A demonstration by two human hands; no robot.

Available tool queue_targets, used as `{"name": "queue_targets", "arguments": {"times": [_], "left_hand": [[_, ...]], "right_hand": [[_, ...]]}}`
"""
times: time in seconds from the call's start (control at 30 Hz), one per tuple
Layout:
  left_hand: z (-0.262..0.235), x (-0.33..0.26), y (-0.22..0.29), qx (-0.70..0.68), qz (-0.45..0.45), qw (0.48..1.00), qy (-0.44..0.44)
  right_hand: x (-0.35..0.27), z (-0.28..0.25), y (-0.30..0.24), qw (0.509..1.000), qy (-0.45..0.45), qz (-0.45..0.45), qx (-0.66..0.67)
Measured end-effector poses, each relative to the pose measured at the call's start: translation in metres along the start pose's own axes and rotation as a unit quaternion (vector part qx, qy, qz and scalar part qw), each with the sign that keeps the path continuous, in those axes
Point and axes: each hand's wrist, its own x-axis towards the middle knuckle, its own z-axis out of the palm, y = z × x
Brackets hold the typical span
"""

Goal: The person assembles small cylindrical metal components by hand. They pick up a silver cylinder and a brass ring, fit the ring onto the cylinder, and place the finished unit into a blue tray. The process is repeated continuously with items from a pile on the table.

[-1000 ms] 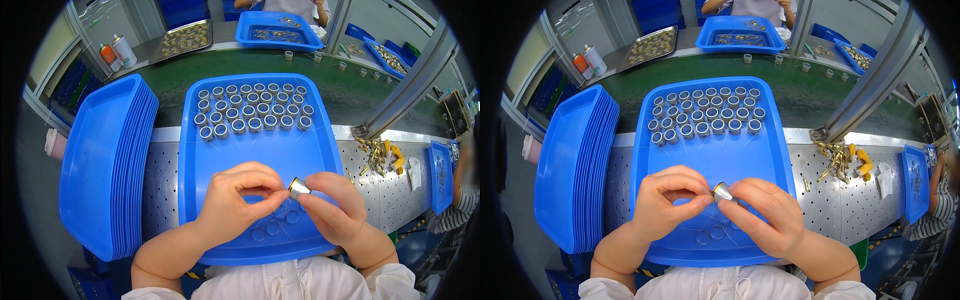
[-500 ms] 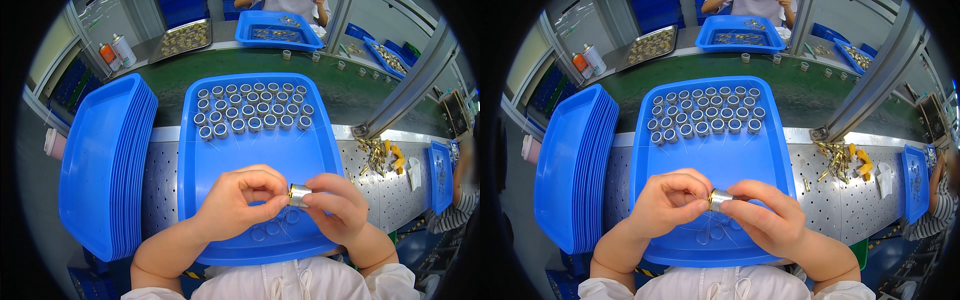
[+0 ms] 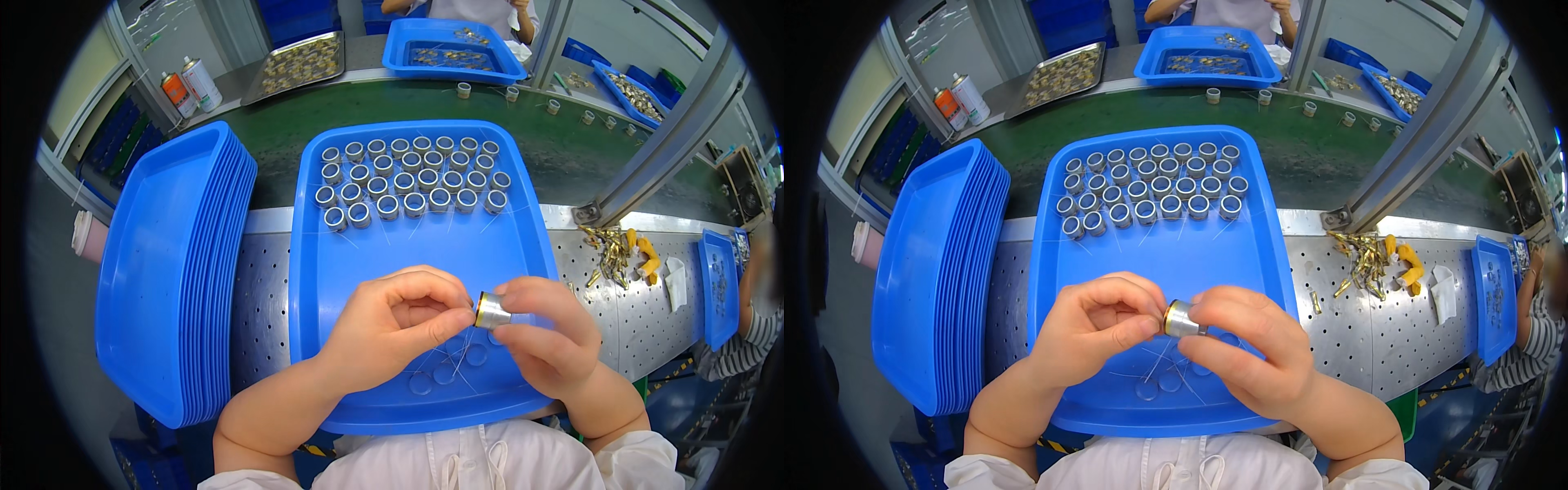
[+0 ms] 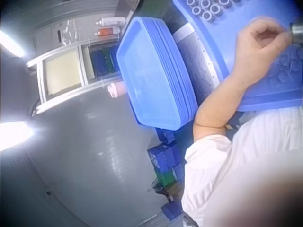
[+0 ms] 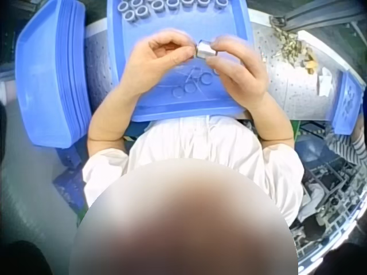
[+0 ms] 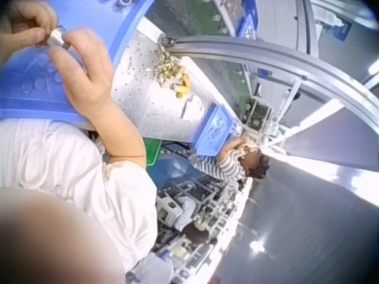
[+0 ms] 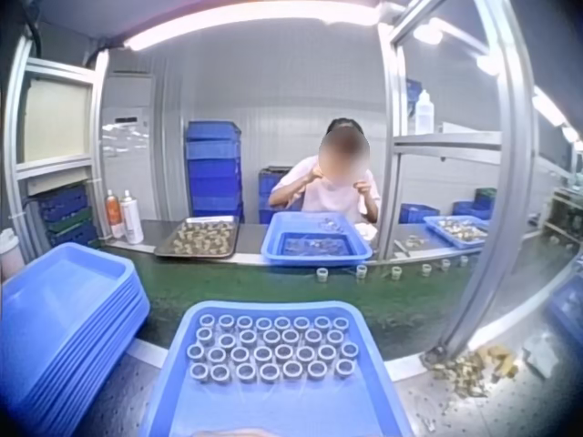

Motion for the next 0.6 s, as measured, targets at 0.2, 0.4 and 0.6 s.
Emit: {"name": "queue_targets", "arguments": {"times": [0.2,0.4,0.6], "left_hand": [[0.004,-0.002,0.003,0.037,-0.007,0.999,-0.002],[0.004,-0.003,0.002,0.093,0.033,0.995,0.013],[0.002,-0.002,0.005,0.243,0.091,0.966,0.011]], "right_hand": [[0.001,0.0,-0.003,0.999,-0.008,-0.019,-0.035],[0.005,0.0,-0.012,0.992,-0.01,0.126,0.019],[0.004,0.0,-0.013,0.992,-0.002,0.126,0.013]]}}
